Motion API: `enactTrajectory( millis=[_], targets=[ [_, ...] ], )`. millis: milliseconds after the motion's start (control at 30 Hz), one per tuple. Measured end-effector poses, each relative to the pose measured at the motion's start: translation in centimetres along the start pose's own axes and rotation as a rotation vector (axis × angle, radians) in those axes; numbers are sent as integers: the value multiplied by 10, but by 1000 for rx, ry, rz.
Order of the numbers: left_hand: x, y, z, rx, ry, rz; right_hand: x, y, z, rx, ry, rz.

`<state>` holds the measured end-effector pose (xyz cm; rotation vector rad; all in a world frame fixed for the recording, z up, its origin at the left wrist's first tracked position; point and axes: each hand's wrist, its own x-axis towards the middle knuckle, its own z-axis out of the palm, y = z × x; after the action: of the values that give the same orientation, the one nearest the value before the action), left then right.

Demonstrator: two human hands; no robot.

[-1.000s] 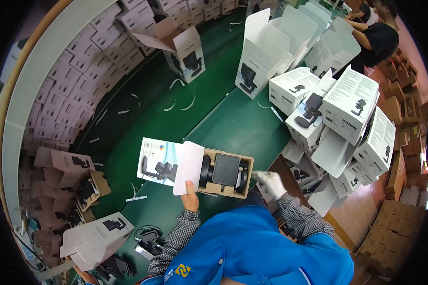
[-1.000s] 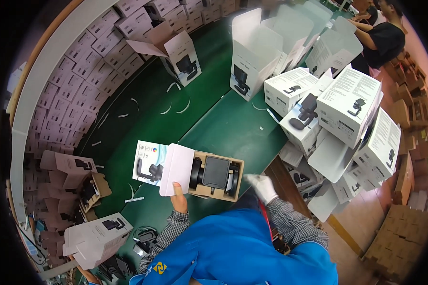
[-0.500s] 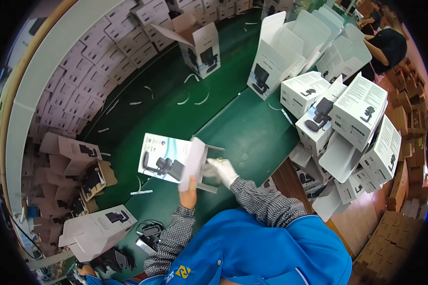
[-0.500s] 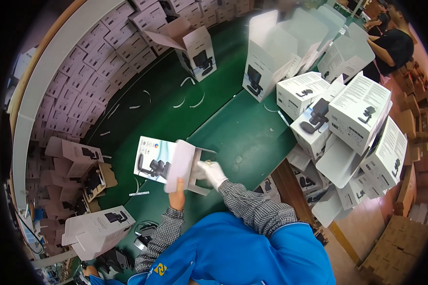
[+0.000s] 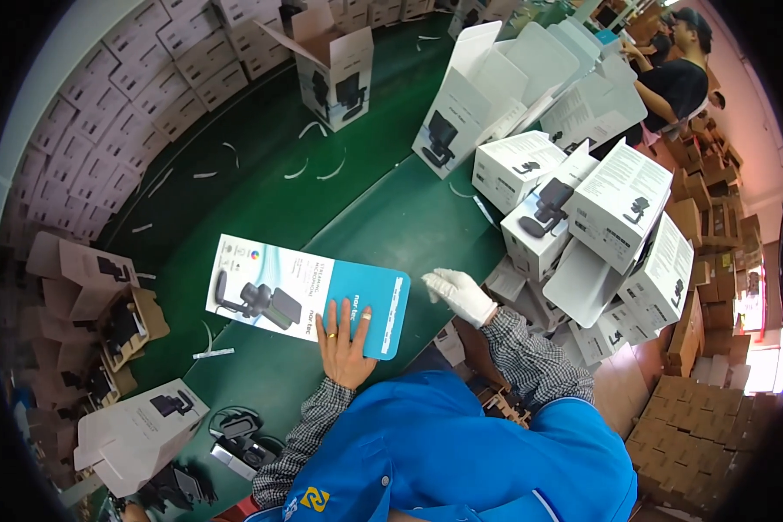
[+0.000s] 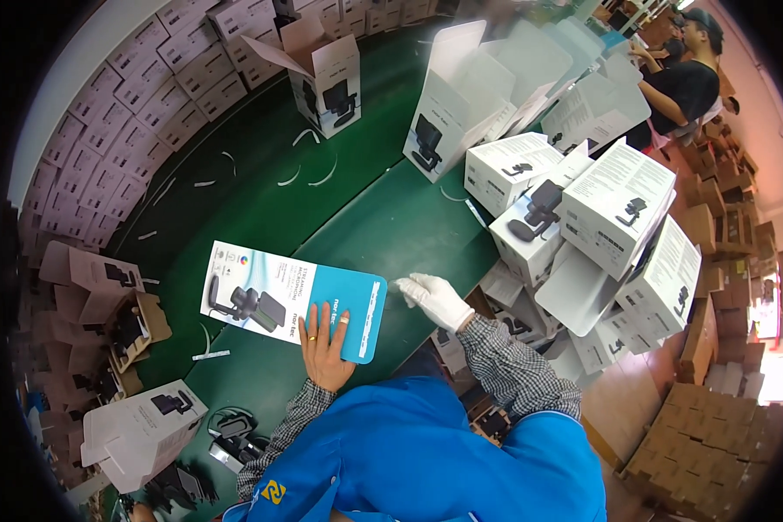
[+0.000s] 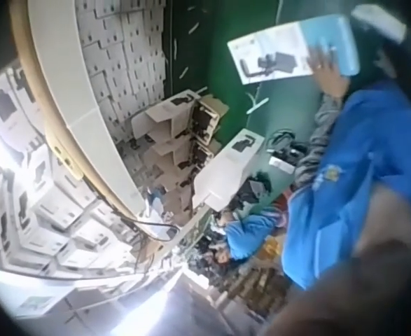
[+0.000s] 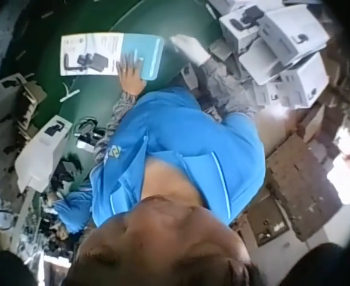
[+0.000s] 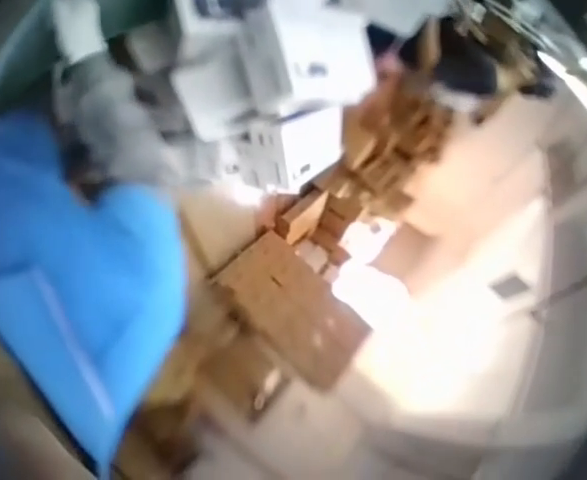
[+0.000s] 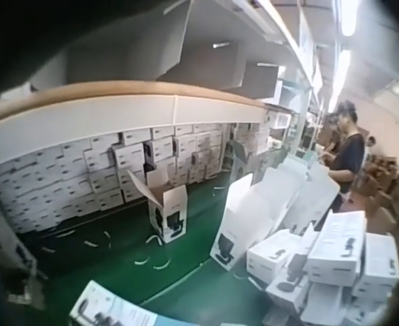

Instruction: The person packages electronic devices by hand, placing them into cardboard boxes along with packaging material and paper manuals.

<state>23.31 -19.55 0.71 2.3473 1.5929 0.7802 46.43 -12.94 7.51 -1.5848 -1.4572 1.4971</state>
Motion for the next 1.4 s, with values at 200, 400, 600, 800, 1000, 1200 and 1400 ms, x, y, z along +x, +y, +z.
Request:
enactTrajectory(
  millis=[200, 400, 600, 800, 1000, 1200, 1400],
  targets=[
    [-5, 4, 8, 130, -56, 6, 7, -28, 1, -656, -104, 131],
    [-5, 4, 11, 149, -65, 13, 19, -20, 4, -948, -109, -1],
    [-2, 3, 10, 142, -57, 24, 31, -13, 10, -928, -135, 85],
    [-6, 2, 12, 145, -55, 17, 31, -14, 15, -985, -103, 27],
    [-8, -1, 10, 184, -45, 21, 42, -29, 10, -1049, -338, 39],
    [-7, 1, 13, 163, -19, 27, 36, -22, 1, -885, -257, 41],
    [-5, 2, 11, 147, -17, 14, 26, -36, 6, -1038, -171, 48]
  ],
)
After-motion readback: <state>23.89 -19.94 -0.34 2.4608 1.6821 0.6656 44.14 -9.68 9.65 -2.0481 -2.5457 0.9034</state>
